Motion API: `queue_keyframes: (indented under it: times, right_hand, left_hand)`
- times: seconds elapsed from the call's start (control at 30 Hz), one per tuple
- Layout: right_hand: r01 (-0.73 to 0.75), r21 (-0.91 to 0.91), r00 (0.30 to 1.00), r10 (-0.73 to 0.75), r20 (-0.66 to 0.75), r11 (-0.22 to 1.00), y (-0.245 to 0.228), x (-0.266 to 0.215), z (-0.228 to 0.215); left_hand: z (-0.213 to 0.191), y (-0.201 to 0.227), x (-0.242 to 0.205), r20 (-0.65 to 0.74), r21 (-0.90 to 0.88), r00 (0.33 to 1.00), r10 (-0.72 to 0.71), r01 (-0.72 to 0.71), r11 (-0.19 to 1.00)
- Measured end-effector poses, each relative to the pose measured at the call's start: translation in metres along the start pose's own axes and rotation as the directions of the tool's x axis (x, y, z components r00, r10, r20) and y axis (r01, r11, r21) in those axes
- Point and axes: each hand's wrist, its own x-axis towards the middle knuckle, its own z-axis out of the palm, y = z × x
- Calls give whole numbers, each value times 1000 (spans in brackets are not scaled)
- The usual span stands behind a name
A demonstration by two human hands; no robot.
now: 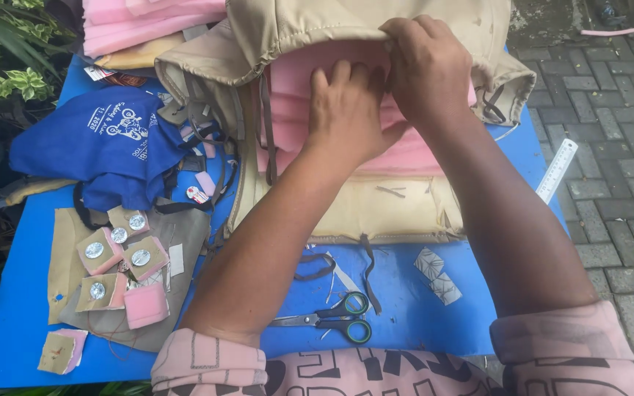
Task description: Cutting material and stuffing foam layers into a leather bag before securing internal straps.
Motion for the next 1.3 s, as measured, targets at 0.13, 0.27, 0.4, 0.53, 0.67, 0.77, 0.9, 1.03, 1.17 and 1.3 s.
queue_keyframes:
  times: [0.13, 0.27, 0.4, 0.53, 0.67, 0.77, 0.9, 1.03, 1.17, 1.3]
  right_hand:
    - [58, 169, 998, -58, -4, 984, -28, 25, -35]
    - [113, 182, 994, -109, -33, 977, -57, 28, -58]
    - [92, 171, 995, -84, -51, 981, -66, 9, -62]
    - [137, 214, 986, -114, -118, 967, -70, 8, -72]
    - [162, 331, 979, -109, -170, 930, -79, 16, -86]
    - [131, 334, 987, -90, -135, 934, -84, 4, -87]
    - [-17, 376, 1000, 15, 7, 926, -90, -52, -56]
    - [38, 397, 996, -2, -92, 917, -85, -65, -46]
    - [-6, 403, 997, 35, -64, 915, -89, -72, -48]
    - [38, 371, 996, -6, -88, 928, -100, -66, -46]
  left_hand:
    - [10, -14, 48, 175, -340, 984, -22, 82, 937]
    - [55, -31, 77, -60, -23, 994, 88, -90, 996]
    - [67, -33, 83, -244, 87, 959, 145, -128, 988]
    - [52, -39, 76, -117, 5, 986, 119, -120, 993]
    - [28, -44, 61, 14, -74, 995, 98, -97, 993]
    - [4, -43, 51, 101, -136, 991, 91, -77, 988]
    - [-26, -39, 27, 229, -217, 969, 92, -42, 975]
    - [-53, -38, -7, 353, -282, 933, 77, 27, 959]
    - [-79, -33, -55, 499, -352, 861, 96, 100, 931]
    - [-44, -32, -133, -40, -105, 950, 308, -311, 945]
